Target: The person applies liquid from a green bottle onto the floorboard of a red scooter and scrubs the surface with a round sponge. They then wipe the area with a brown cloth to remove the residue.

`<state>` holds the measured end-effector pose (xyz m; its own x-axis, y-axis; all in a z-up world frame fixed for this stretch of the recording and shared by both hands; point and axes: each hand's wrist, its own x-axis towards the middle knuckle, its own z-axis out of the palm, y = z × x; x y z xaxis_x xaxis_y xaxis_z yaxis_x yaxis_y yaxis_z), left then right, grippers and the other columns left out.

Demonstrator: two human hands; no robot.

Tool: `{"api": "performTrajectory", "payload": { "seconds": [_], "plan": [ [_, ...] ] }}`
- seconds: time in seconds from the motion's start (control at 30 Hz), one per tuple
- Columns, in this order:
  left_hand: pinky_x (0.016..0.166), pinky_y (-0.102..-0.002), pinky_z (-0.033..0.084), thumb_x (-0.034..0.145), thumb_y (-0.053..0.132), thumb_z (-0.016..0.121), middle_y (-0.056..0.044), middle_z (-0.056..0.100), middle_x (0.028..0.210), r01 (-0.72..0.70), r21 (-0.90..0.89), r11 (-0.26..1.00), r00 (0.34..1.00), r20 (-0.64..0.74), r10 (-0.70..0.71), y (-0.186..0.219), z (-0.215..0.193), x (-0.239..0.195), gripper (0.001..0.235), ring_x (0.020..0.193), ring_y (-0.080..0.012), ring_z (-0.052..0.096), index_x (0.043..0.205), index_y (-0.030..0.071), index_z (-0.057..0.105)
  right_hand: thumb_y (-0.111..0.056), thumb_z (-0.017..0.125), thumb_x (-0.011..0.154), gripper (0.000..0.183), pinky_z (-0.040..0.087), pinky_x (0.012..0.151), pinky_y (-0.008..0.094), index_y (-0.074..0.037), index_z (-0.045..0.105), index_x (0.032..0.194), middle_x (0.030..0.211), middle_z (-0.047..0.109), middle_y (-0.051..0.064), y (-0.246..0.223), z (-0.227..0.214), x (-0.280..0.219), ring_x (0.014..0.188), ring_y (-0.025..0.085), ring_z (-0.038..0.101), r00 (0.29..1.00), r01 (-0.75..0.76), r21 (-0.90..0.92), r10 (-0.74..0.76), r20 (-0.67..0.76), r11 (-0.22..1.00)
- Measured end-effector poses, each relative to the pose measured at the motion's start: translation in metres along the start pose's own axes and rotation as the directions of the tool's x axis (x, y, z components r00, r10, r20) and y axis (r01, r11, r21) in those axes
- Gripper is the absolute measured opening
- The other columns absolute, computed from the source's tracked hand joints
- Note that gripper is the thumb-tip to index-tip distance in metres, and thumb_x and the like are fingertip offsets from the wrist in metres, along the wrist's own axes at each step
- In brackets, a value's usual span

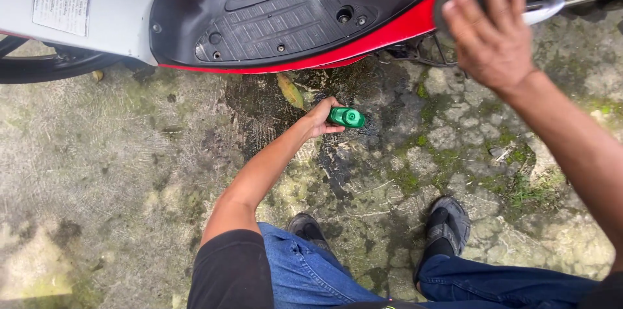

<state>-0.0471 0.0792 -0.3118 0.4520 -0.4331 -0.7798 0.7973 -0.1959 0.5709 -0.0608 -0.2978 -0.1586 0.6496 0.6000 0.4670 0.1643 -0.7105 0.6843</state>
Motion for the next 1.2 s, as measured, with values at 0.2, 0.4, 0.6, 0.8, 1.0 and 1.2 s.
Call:
{"api": "performTrajectory", "payload": {
  "seconds": [0.2, 0.4, 0.6, 0.8, 1.0, 1.2],
  "plan": [
    [0.083, -0.040, 0.064, 0.097, 0.044, 0.046, -0.020, 0.049, 0.110, 0.051, -0.036, 0.998, 0.998, 0.044, -0.049, 0.007, -0.031, 0.010, 0.066, 0.087, -0.0260, 0.058, 0.143, -0.002, 0.042, -0.020, 0.071, 0.111, 0.071, -0.009, 0.134, 0.044, -0.025, 0.031, 0.169, 0.174, 0.010, 0.002, -0.096, -0.015, 0.047, 0.158, 0.023, -0.002, 0.995, 0.078, 0.152, -0.069, -0.067, 0.985],
    [0.079, -0.037, 0.067, 0.099, 0.046, 0.048, -0.036, 0.040, 0.150, 0.137, 0.079, 0.987, 0.987, 0.071, -0.142, 0.022, -0.022, 0.000, 0.070, 0.118, -0.0505, 0.062, 0.157, 0.011, 0.031, 0.004, 0.070, 0.107, 0.051, 0.060, 0.106, 0.040, -0.010, 0.056, 0.154, 0.164, 0.043, 0.009, -0.059, -0.039, 0.049, 0.148, 0.024, 0.048, 0.976, -0.019, 0.415, 0.107, -0.190, 0.910],
    [0.076, -0.037, 0.068, 0.101, 0.052, 0.041, -0.031, 0.040, 0.153, 0.101, 0.152, 0.983, 0.994, 0.023, -0.106, 0.031, -0.016, -0.020, 0.070, 0.124, -0.0455, 0.061, 0.156, 0.011, 0.032, 0.018, 0.077, 0.107, 0.082, 0.009, 0.132, 0.062, -0.019, 0.034, 0.166, 0.170, 0.020, 0.000, -0.018, -0.016, 0.002, 0.156, 0.033, 0.008, 0.773, -0.610, 0.426, 0.620, 0.137, 0.668],
    [0.087, -0.040, 0.065, 0.099, 0.039, 0.025, -0.036, 0.041, 0.147, -0.057, 0.241, 0.969, 0.997, 0.056, 0.044, 0.022, -0.029, -0.024, 0.064, 0.114, -0.0494, 0.063, 0.155, 0.011, 0.038, -0.019, 0.071, 0.099, 0.067, 0.010, 0.134, 0.041, -0.024, 0.048, 0.163, 0.171, 0.030, -0.004, -0.108, -0.039, 0.060, 0.158, 0.022, 0.019, 0.998, -0.060, 0.303, 0.063, -0.001, 0.951],
    [0.095, -0.036, 0.059, 0.076, -0.007, 0.066, -0.012, 0.046, 0.154, -0.192, 0.859, 0.475, 0.975, 0.113, 0.190, 0.029, -0.025, -0.037, 0.095, 0.123, -0.0266, 0.061, 0.159, 0.023, 0.031, -0.016, 0.072, 0.105, 0.052, 0.003, 0.142, 0.036, -0.025, 0.072, 0.156, 0.175, 0.035, -0.007, -0.025, -0.032, 0.057, 0.165, 0.019, 0.011, 0.957, -0.270, 0.060, 0.275, -0.092, 0.961],
    [0.108, -0.048, 0.051, 0.073, 0.025, 0.091, -0.016, 0.066, 0.135, -0.276, 0.930, 0.242, 0.874, 0.138, 0.467, 0.007, -0.035, -0.005, 0.079, 0.122, -0.0317, 0.067, 0.141, 0.005, 0.055, 0.006, 0.071, 0.108, 0.083, 0.057, 0.122, 0.035, -0.013, 0.018, 0.169, 0.176, 0.012, 0.005, -0.088, -0.041, 0.089, 0.161, 0.024, 0.022, 0.941, -0.023, 0.397, 0.153, -0.300, 0.917]
  ]
}}
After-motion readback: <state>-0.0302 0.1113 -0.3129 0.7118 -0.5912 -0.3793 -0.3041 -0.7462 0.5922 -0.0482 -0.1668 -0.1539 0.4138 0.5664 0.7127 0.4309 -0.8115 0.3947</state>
